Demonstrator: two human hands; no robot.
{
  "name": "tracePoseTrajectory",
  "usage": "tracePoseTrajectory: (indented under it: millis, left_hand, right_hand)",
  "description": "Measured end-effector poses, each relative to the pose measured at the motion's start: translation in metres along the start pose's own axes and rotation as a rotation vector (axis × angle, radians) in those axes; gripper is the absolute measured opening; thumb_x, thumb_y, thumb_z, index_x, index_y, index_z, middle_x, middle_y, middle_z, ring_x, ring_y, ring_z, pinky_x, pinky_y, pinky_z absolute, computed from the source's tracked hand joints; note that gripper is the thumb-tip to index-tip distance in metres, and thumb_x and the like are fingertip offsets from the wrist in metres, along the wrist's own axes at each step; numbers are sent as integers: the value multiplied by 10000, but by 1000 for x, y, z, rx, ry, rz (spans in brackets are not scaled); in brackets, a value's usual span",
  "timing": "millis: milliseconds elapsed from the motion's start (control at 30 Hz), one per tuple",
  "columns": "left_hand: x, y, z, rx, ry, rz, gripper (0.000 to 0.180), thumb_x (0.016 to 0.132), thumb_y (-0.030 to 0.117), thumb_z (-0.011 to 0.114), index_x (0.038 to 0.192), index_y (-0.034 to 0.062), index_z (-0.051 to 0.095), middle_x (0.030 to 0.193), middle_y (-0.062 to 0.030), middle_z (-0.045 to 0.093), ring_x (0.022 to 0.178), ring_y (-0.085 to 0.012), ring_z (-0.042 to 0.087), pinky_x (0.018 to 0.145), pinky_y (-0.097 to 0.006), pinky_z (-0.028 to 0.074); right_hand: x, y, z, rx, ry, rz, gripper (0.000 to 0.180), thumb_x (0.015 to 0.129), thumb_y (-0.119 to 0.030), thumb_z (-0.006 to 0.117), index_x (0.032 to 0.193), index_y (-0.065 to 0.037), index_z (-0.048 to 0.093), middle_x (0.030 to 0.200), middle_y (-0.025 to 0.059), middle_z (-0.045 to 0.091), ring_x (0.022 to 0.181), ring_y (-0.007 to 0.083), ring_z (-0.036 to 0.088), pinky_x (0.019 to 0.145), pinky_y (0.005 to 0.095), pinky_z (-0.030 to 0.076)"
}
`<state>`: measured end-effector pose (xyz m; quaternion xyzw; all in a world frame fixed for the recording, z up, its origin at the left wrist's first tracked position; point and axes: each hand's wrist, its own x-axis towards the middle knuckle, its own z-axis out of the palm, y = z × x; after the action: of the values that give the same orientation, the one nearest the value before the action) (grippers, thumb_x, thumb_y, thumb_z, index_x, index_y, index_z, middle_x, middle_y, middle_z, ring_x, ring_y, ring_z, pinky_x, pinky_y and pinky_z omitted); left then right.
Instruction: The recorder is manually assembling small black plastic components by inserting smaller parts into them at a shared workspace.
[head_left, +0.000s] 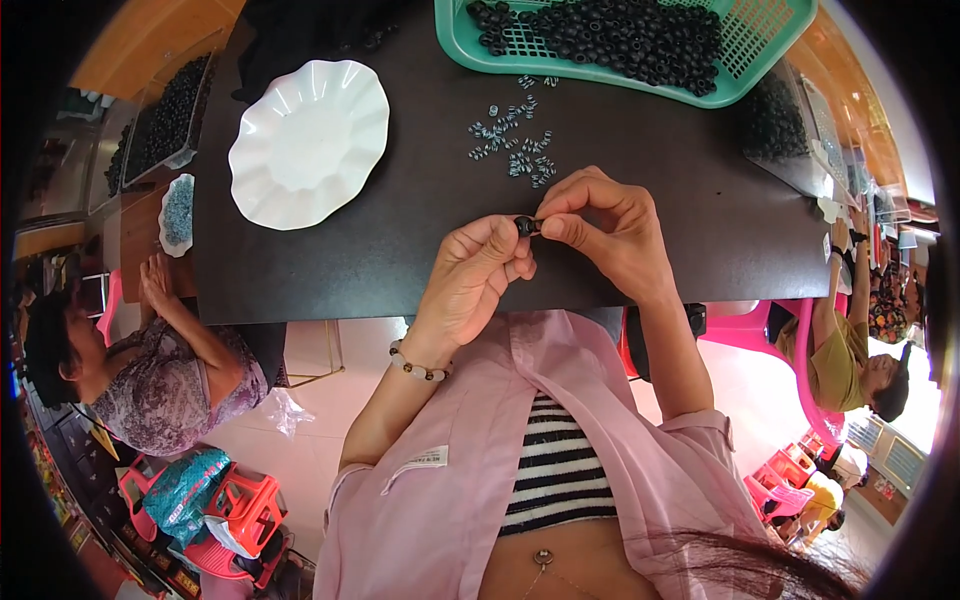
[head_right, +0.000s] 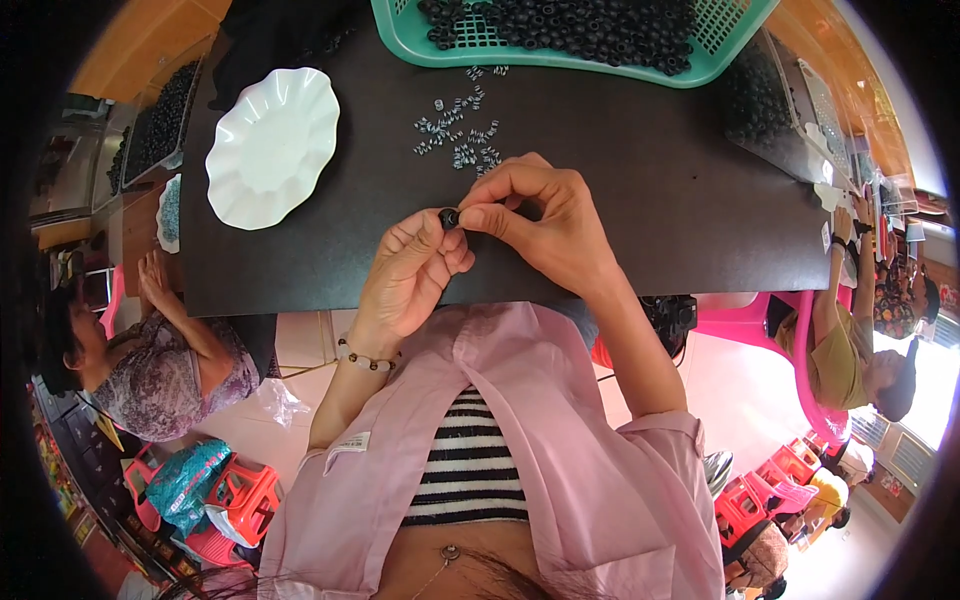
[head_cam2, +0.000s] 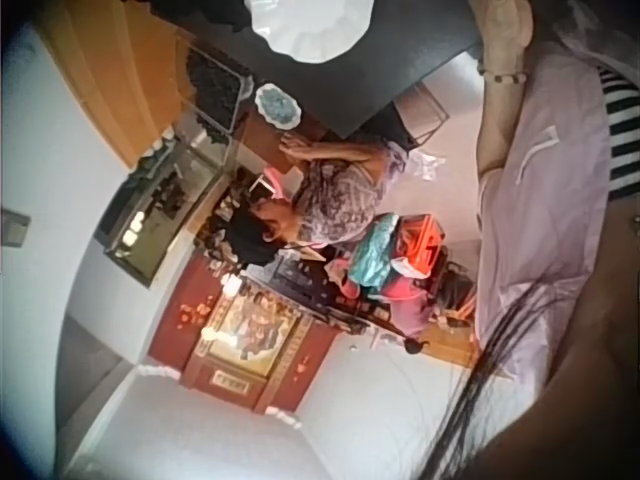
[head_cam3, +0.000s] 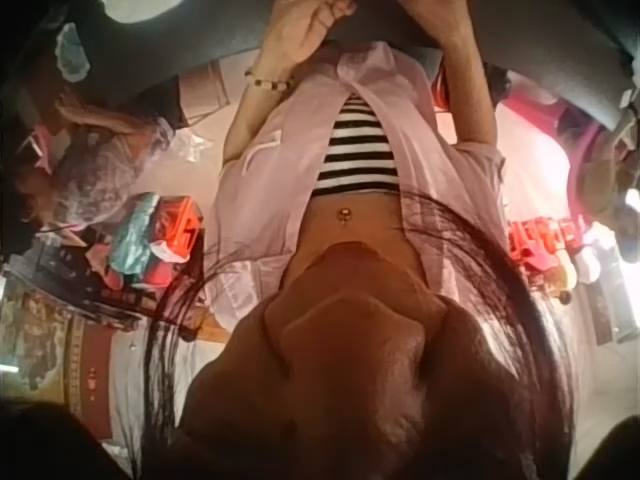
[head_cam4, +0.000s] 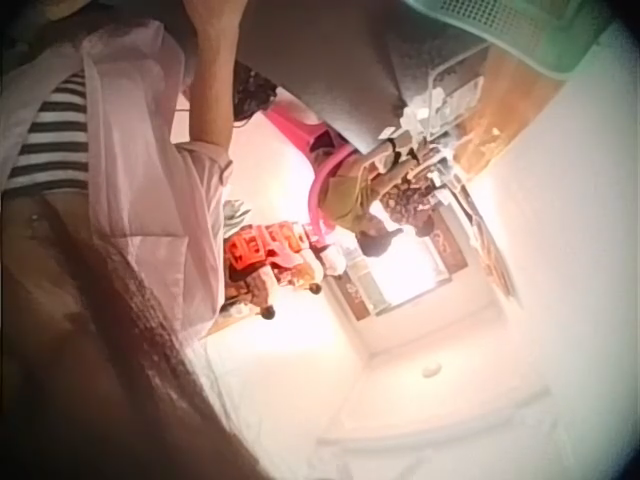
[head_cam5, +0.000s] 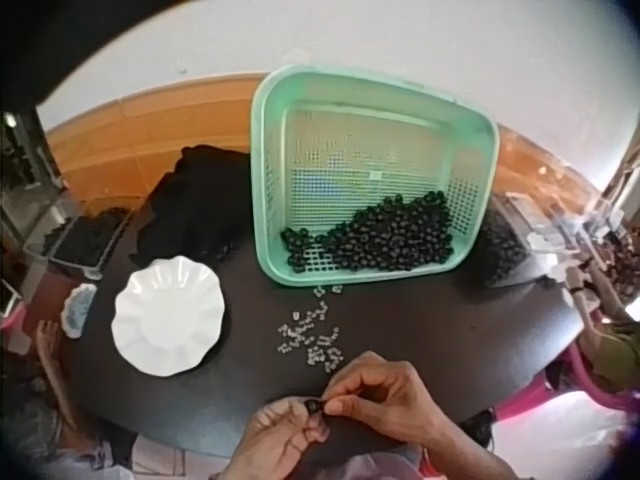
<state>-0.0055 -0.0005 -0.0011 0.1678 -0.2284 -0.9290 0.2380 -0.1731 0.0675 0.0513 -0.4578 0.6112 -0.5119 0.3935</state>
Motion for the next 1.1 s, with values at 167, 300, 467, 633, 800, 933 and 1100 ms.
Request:
tracePoseTrajectory:
  millis: [167, 300, 467, 633, 800, 933, 1100]
  left_hand:
    - [-1, -1, 0, 9, -12, 5, 239, 954, 247, 554, 973, 26, 643, 801, -9, 582, 718, -109, 507, 693, -286, 431]
    - [-1, 0, 3, 40, 5, 4, 243, 950, 246, 560, 972, 18, 641, 802, -13, 588, 717, -109, 515, 691, -285, 439]
    - [-2, -1, 3, 47, 19, 7, 241, 946, 242, 566, 967, 14, 640, 796, -15, 590, 711, -110, 517, 690, -283, 444]
    - [-3, -3, 3, 130, 43, 40, 225, 943, 236, 571, 911, 24, 639, 789, -14, 591, 690, -106, 515, 688, -279, 445]
    - [-1, -4, 2, 125, 34, 44, 253, 931, 256, 595, 941, 8, 640, 769, -12, 594, 691, -101, 536, 665, -245, 458]
    - [-1, -4, 2, 57, 15, 33, 253, 934, 255, 590, 934, 7, 638, 769, -12, 593, 685, -102, 532, 665, -246, 458]
    - [-1, -4, 1, 47, 15, 25, 244, 939, 250, 582, 924, 12, 637, 771, -13, 589, 686, -109, 531, 666, -250, 459]
  right_hand:
    - [-2, -2, 0, -22, -2, 4, 137, 769, -118, 761, 837, -15, 702, 865, 50, 633, 856, 135, 577, 788, 270, 464]
    - [-3, -2, 0, -35, 0, 9, 138, 771, -126, 760, 838, -20, 704, 873, 50, 633, 851, 134, 583, 789, 270, 466]
    - [-4, -5, -1, -53, -16, 15, 147, 774, -140, 760, 832, -20, 699, 859, 48, 631, 841, 133, 582, 786, 269, 466]
    - [-5, -6, -2, -78, -26, 11, 146, 777, -145, 758, 816, -20, 692, 858, 47, 628, 828, 130, 576, 782, 272, 465]
    - [-7, -5, -4, 4, -18, 33, 139, 782, -128, 750, 823, -11, 687, 866, 50, 625, 824, 131, 573, 778, 271, 460]
    - [-7, -4, -4, 76, 12, 32, 142, 778, -116, 751, 831, -3, 684, 869, 51, 624, 841, 131, 570, 783, 266, 454]
    - [-7, -5, -2, -59, 31, -32, 134, 759, -117, 764, 814, -15, 696, 847, 47, 638, 861, 139, 563, 795, 276, 448]
